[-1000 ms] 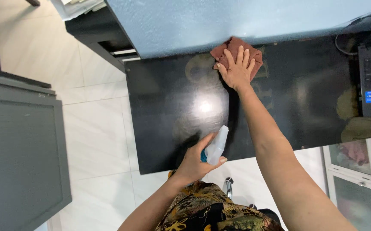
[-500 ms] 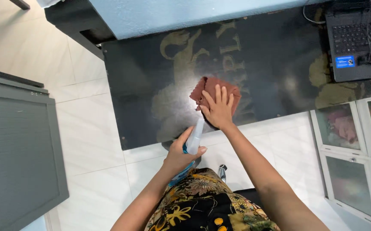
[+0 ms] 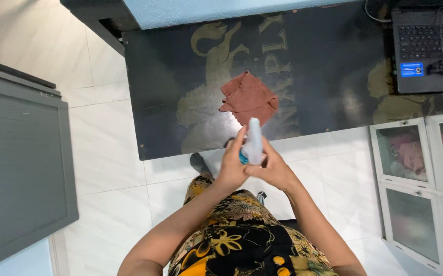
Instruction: Cleaning a black desk surface with a spray bottle and a cloth.
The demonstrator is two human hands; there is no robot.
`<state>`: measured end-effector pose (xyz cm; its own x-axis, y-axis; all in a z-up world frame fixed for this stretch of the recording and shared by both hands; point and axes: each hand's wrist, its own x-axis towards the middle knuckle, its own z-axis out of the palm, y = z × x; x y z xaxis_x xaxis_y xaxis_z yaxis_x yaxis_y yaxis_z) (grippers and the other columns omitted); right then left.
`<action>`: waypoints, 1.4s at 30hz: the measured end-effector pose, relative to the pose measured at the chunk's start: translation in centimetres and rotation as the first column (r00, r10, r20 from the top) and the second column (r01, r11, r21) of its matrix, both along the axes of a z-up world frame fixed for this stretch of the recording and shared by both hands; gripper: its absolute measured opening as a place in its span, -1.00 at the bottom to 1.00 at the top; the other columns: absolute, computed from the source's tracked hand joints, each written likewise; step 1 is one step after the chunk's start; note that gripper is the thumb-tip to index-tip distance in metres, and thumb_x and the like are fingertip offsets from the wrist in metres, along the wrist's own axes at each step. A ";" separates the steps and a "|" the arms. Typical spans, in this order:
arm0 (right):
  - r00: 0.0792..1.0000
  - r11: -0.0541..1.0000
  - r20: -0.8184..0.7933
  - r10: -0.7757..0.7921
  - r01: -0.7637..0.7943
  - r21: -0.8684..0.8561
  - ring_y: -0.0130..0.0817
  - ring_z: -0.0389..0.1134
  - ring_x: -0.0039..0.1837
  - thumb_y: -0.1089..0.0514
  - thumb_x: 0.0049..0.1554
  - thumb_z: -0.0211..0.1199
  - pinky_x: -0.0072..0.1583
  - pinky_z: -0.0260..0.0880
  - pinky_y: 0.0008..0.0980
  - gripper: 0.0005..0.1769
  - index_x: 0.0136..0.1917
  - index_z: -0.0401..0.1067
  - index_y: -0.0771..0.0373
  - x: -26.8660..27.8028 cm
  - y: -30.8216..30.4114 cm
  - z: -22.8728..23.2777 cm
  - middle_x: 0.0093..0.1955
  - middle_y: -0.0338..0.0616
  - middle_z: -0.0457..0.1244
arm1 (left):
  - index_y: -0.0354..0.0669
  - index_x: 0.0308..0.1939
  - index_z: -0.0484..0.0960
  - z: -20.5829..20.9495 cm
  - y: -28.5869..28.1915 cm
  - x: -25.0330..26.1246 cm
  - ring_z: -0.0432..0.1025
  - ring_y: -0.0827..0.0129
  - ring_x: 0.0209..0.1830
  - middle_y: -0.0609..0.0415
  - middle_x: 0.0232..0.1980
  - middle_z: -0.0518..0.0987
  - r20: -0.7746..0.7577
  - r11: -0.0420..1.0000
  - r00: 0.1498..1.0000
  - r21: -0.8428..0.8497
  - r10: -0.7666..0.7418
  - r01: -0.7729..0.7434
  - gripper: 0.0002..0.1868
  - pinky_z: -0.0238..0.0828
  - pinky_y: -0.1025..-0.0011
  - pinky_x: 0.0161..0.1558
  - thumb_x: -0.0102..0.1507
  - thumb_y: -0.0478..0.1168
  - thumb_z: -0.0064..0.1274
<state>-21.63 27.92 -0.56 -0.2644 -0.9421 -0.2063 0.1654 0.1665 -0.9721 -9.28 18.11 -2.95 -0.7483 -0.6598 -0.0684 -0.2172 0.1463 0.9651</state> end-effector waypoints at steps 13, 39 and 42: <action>0.798 0.829 -0.229 -0.557 0.519 -0.210 -0.40 0.39 0.20 0.10 0.10 0.43 0.16 0.44 -0.39 -0.21 0.48 0.18 0.37 -6.3 7.2 3.7 0.36 -0.11 0.25 | -0.08 0.48 0.33 0.6 -0.3 -8.8 0.21 0.00 0.55 -0.15 0.53 0.31 0.083 0.845 0.859 -0.157 -0.505 0.512 -0.27 0.03 -0.06 0.40 0.29 0.10 0.06; 0.771 0.819 -0.471 -0.427 0.551 0.159 -0.49 0.40 -0.15 0.17 0.11 0.34 -0.08 0.44 -0.47 -0.59 0.21 0.44 0.36 -20.4 -4.2 5.3 -0.01 -0.19 0.39 | -0.20 0.58 0.25 -13.6 -24.1 -26.2 -0.07 -0.07 0.63 -0.26 0.63 0.07 0.248 0.494 0.947 -0.861 0.204 0.119 -0.26 -0.03 0.00 0.35 0.42 0.11 -0.01; 0.807 0.838 -0.447 -0.385 0.509 0.198 -0.49 0.41 -0.11 0.15 0.11 0.36 -0.06 0.45 -0.48 -0.59 0.20 0.46 0.36 -21.3 -4.6 4.3 -0.01 -0.18 0.39 | -0.16 0.57 0.25 -13.0 -21.7 -22.0 -0.05 -0.03 0.64 -0.22 0.63 0.08 0.297 0.501 0.950 -0.839 0.095 0.212 -0.28 -0.02 0.02 0.36 0.42 0.10 -0.03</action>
<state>-42.90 23.28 3.73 -0.7547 -0.6073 -0.2483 -0.0715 0.4523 -0.8890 -31.30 -3.58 -15.92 -0.8354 -0.4607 0.2999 -0.3961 0.8828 0.2526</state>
